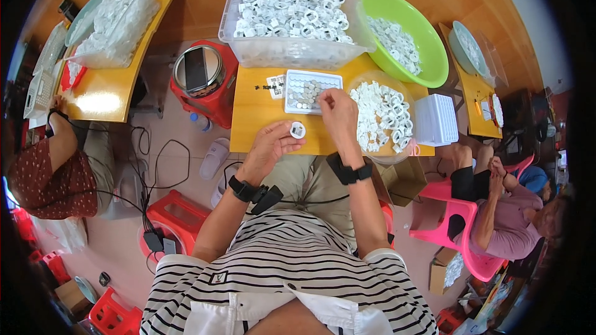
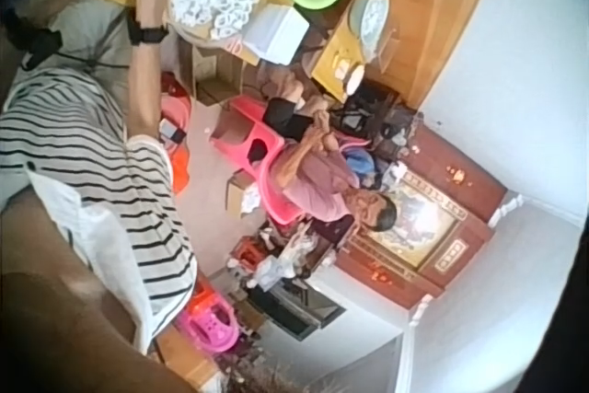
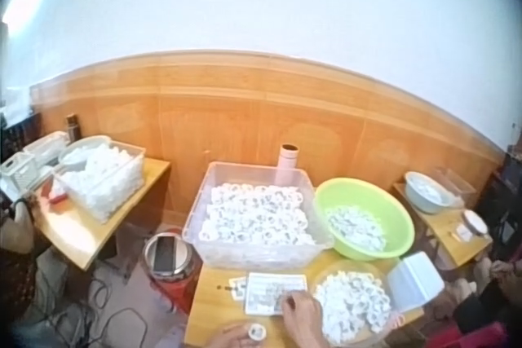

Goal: Manually assembling small white plastic rings and metal inserts by pressing them together and placing them into a partitioned tray.

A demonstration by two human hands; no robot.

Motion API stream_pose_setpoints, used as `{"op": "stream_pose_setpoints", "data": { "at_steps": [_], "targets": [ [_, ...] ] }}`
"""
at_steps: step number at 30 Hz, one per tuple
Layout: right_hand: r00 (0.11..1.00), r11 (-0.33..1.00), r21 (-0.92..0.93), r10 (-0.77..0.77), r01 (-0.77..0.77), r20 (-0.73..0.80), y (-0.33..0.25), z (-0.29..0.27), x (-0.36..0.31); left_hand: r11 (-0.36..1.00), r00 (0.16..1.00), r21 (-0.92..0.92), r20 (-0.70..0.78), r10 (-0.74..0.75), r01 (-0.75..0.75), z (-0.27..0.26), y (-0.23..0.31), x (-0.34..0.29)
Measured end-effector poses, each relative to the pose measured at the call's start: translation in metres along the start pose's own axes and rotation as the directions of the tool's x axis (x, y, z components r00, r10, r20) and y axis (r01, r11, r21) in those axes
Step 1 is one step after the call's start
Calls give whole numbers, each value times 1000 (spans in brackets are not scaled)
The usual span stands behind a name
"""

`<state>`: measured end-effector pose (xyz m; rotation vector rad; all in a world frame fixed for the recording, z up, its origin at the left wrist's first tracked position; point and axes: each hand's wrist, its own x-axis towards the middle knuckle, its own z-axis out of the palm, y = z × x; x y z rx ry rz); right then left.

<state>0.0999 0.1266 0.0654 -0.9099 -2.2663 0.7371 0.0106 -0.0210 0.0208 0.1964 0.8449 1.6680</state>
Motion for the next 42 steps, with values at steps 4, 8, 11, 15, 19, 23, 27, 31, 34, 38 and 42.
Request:
{"op": "stream_pose_setpoints", "data": {
  "at_steps": [4,8,11,15,19,23,27,31,34,38,42],
  "targets": [
    [999,976,219,-4,-5,40,-23,-10,-38,1000,1000,-11,-5,3,-3,2,0,-4],
    [996,981,187,-68,56,61,-28,-5,-59,1000,999,-20,33,19,-18,1,-2,-2],
    [992,981,157,-121,116,19,-26,-1,-65,999,999,-25,26,21,-21,-1,-4,-1],
    [979,974,105,-202,203,-21,-22,2,-68,999,999,6,6,31,-31,2,-5,-2],
    [978,975,77,-208,209,-15,-25,3,-70,999,999,25,3,38,-38,1,-7,-2],
    [983,977,107,-182,182,-13,-25,3,-70,999,999,36,-12,31,-31,5,-4,-4],
    [989,982,119,-147,145,11,-26,2,-69,999,999,43,-9,34,-34,6,-4,-4],
    [988,982,114,-153,149,30,-25,2,-68,999,999,34,-14,34,-34,6,-3,-5],
    [987,981,112,-162,159,16,-24,3,-70,999,999,34,-11,39,-39,8,-2,-6],
    [983,980,69,-183,184,-28,-24,7,-74,999,999,34,-6,34,-34,7,-3,-6],
    [985,983,67,-165,168,-50,-24,8,-74,999,999,40,-7,33,-33,7,-3,-5]
  ]
}}
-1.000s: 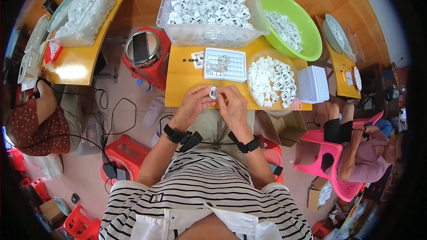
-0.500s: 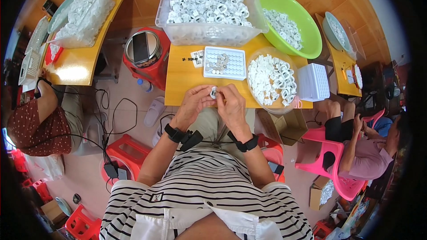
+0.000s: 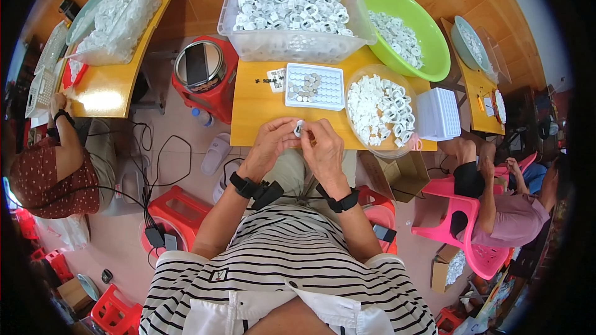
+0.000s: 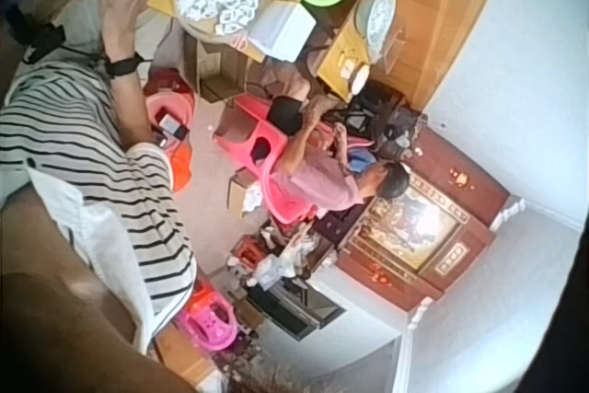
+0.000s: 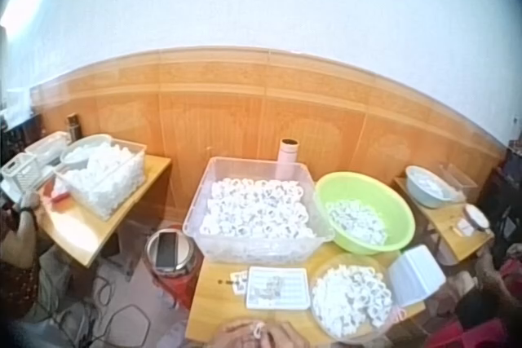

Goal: Manually assembling small white plastic rings and metal inserts by pressing them together and placing them into a partitioned tray.

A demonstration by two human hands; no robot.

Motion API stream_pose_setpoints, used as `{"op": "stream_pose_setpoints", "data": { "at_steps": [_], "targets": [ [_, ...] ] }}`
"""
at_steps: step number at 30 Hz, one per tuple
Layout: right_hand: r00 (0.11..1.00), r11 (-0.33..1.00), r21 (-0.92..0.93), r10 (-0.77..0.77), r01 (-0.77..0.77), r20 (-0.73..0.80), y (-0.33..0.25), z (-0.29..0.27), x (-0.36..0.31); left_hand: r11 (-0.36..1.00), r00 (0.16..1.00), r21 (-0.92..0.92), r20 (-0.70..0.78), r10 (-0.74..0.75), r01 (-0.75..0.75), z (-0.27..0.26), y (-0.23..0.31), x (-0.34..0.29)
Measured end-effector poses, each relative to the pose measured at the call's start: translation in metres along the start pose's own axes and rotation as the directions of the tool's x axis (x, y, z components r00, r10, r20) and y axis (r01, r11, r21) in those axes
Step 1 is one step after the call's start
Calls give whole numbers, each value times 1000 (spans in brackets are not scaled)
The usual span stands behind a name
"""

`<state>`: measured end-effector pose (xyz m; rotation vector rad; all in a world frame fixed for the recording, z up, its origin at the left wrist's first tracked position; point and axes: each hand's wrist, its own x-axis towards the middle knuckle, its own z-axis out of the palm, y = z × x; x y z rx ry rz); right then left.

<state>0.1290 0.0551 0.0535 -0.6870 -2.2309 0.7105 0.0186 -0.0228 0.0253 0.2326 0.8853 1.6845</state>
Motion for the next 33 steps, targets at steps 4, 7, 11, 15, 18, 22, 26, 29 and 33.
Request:
{"op": "stream_pose_setpoints", "data": {
  "at_steps": [4,7,11,15,18,22,26,29,33],
  "targets": [
    [991,987,96,124,-128,38,2,-3,3,1000,1000,16,-6,2,-2,-3,-2,1],
    [977,959,195,192,-207,92,5,-5,4,999,1000,44,-9,-7,7,-3,-2,0],
    [990,985,119,117,-126,75,0,-3,-1,999,1000,36,11,5,-5,-5,-4,1],
    [998,997,-37,-63,63,4,-3,-2,-6,999,1000,28,3,18,-18,-2,-3,0],
    [992,988,-97,-123,123,2,-4,-1,-7,1000,1000,17,10,10,-11,-5,-5,1],
    [988,985,-88,-151,151,7,-2,0,-7,1000,1000,20,16,18,-19,-6,-5,1],
    [991,990,-55,-131,130,-15,-4,0,-7,999,1000,34,10,11,-11,-6,-4,2],
    [998,997,62,-32,35,-52,-5,0,-11,999,1000,38,5,5,-5,-4,-3,1],
    [977,947,274,194,-165,-83,-7,-1,-11,999,1000,42,23,10,-11,-6,-5,1]
  ]
}}
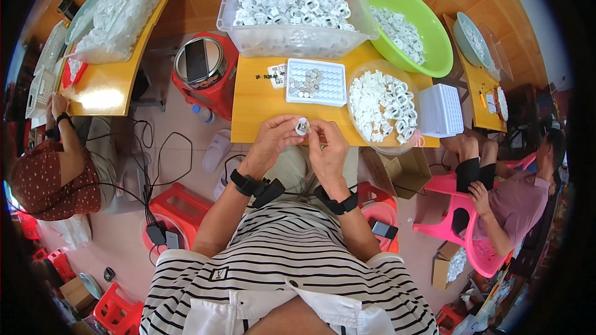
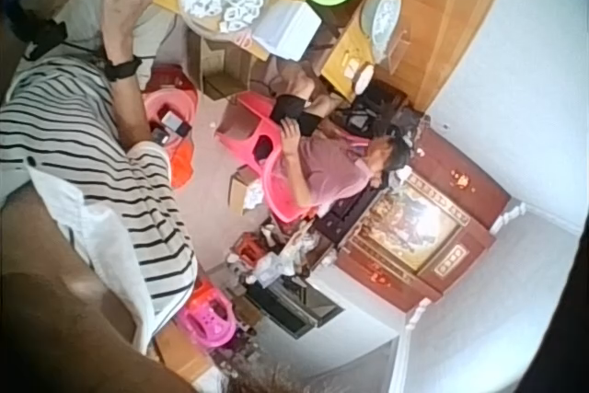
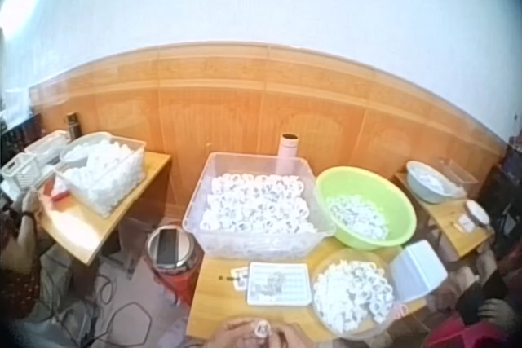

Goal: Manually assembling small white plastic rings and metal inserts by pressing them together and placing them into a partitioned tray.

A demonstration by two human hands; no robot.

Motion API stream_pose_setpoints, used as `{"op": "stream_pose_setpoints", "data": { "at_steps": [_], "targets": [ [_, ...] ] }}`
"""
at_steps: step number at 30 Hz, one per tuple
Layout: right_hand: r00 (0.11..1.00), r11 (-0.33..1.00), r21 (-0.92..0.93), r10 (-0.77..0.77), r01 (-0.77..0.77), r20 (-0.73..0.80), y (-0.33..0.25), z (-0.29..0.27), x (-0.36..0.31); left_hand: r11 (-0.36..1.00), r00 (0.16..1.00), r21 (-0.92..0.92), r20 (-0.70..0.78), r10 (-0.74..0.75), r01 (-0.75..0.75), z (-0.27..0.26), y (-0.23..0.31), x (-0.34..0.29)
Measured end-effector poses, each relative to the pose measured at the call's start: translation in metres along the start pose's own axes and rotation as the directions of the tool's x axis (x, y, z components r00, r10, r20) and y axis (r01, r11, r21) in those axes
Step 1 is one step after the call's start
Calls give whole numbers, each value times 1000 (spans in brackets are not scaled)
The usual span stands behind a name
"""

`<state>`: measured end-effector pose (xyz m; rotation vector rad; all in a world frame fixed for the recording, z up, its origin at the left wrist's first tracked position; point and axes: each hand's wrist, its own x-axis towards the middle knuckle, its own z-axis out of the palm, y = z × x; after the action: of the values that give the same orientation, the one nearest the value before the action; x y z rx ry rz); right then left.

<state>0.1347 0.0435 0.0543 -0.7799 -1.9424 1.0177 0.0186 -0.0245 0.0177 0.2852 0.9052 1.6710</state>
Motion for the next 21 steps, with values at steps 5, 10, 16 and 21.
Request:
{"op": "stream_pose_setpoints", "data": {
  "at_steps": [5,10,16,21],
  "targets": [
    [986,979,-126,-159,163,43,0,-3,-3,1000,1000,-24,-8,-11,11,1,1,0],
    [982,957,-224,-167,183,91,0,-2,-5,999,1000,-48,0,-14,14,1,1,0],
    [978,971,-200,-95,132,185,-2,-12,8,1000,1000,-27,17,-13,14,-1,0,0],
    [995,971,-219,-88,96,44,12,-15,45,1000,1000,-10,-12,-22,22,2,2,-1]
  ]
}}
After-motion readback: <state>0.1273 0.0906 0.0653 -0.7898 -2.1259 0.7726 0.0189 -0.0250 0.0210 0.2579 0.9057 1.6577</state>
